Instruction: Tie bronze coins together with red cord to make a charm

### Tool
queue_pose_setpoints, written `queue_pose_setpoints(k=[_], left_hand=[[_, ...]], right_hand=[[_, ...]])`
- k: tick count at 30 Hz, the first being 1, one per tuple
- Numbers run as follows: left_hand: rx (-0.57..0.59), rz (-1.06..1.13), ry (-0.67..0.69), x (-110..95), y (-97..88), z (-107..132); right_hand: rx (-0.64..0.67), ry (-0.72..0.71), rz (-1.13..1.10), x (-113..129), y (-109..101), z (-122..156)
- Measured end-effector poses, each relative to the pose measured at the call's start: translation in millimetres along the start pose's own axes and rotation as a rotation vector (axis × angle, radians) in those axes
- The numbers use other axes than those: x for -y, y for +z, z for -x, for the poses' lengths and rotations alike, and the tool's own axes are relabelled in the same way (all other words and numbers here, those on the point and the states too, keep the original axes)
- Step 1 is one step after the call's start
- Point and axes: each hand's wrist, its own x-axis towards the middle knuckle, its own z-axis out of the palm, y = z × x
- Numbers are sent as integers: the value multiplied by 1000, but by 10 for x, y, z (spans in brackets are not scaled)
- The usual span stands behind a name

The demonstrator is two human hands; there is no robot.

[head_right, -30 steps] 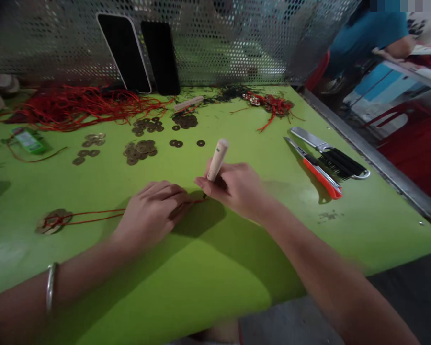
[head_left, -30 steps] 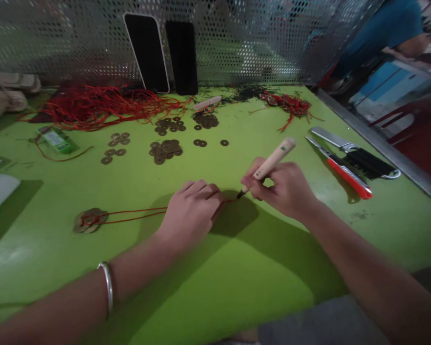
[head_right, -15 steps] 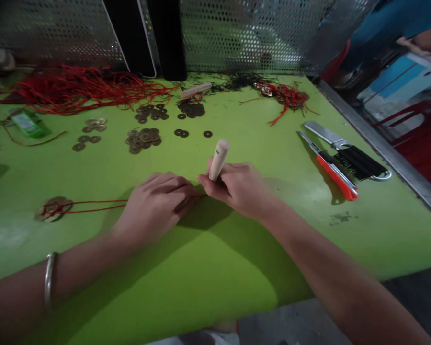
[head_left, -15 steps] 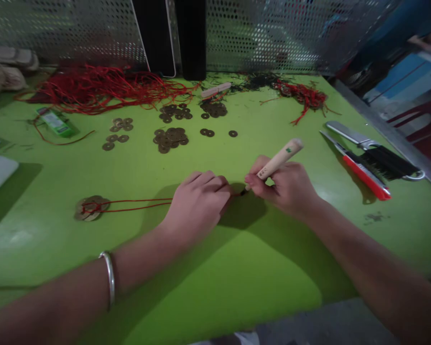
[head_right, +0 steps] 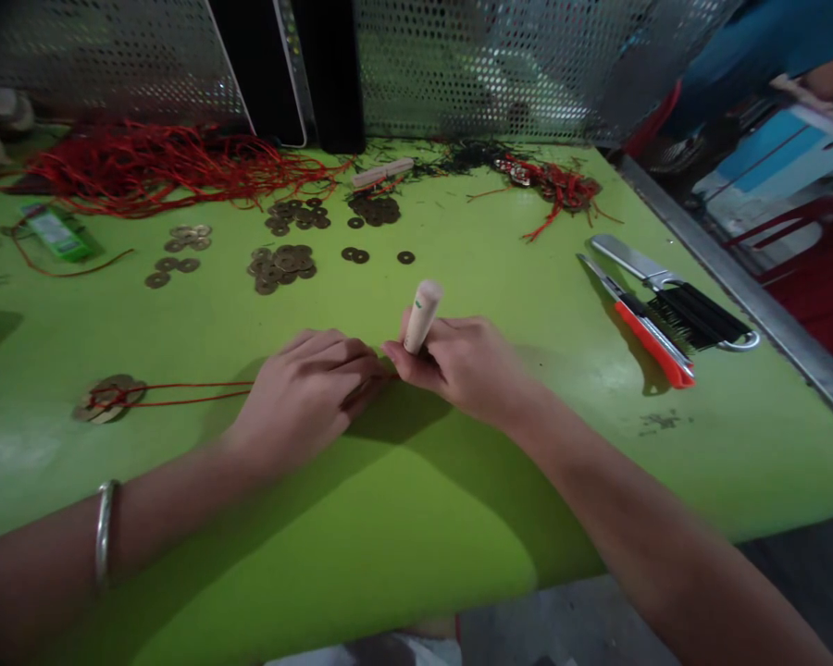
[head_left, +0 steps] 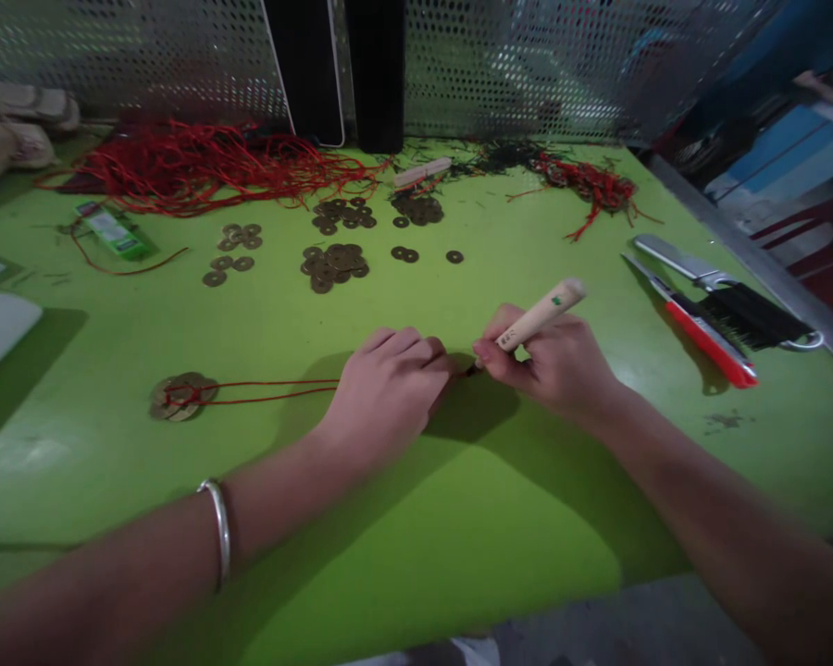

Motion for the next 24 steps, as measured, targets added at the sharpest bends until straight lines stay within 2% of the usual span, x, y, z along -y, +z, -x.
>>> queue_pose_setpoints(k=[7,11,15,20,24], left_hand=[[44,-28,-6,-21,-26,-27],[77,-44,3,-20,-37,-34],[70,-18,23,-5,-36,-36],[85,-46,29,-6,-52,-50],[123,-66,22,-17,-72,-57]], right_hand=[[-67,56,16,2,127,-33],[-83,5,-37,-17,172,-61],[-153,-17,45,-13,192,-21],[-134,-30,112,20,211,17],[-156,-79,80,37,208,12]])
